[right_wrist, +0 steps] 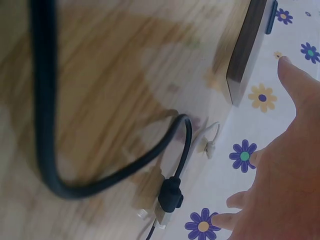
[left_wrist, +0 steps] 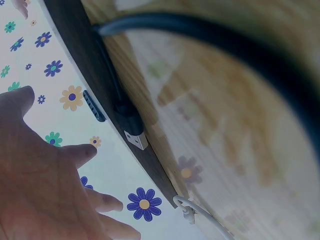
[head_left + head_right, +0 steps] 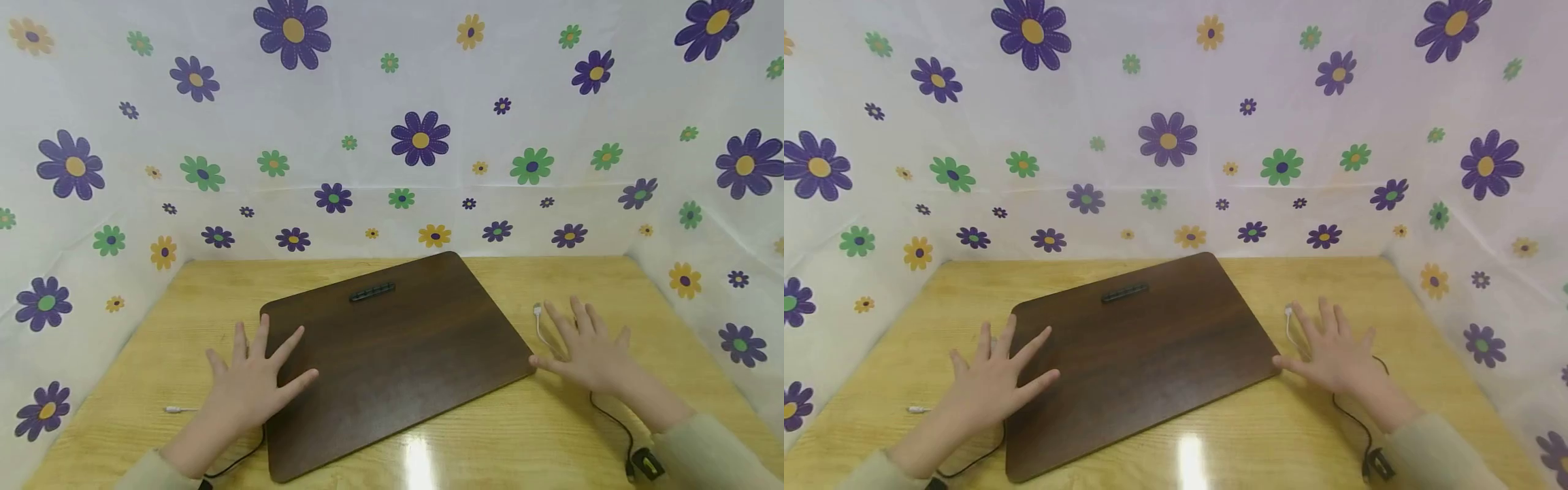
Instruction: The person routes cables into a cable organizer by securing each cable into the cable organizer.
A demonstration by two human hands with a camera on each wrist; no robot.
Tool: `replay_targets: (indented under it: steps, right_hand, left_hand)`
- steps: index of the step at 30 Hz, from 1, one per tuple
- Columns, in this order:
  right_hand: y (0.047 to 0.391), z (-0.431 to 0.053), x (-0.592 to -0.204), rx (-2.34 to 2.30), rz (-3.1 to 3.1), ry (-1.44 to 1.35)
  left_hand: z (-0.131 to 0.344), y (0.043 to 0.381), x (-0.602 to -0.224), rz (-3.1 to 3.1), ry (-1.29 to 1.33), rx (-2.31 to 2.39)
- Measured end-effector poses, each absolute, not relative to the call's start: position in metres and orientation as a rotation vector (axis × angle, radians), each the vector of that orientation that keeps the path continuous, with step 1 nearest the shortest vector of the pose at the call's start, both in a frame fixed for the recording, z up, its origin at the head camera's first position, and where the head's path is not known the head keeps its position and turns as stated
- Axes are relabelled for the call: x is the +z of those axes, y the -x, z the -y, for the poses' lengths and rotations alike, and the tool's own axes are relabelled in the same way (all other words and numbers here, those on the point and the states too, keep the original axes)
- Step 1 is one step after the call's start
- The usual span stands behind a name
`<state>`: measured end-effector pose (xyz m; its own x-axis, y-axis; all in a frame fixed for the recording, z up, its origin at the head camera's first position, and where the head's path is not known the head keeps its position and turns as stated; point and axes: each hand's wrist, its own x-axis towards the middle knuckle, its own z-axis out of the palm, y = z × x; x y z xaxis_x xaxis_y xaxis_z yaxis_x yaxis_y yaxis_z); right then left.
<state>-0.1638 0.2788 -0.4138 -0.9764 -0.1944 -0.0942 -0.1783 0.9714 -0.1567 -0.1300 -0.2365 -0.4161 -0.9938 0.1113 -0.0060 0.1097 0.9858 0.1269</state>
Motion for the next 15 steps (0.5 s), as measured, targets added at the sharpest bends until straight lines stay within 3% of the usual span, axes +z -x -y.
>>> replay_targets:
  steps: [15]
  right_hand:
    - [0.1686, -0.2784, -0.4140, -0.268, -3.007, 0.308]
  left_hand:
    - [0.2322, 0.1291, -0.4105, -3.099, -0.199, 0.247]
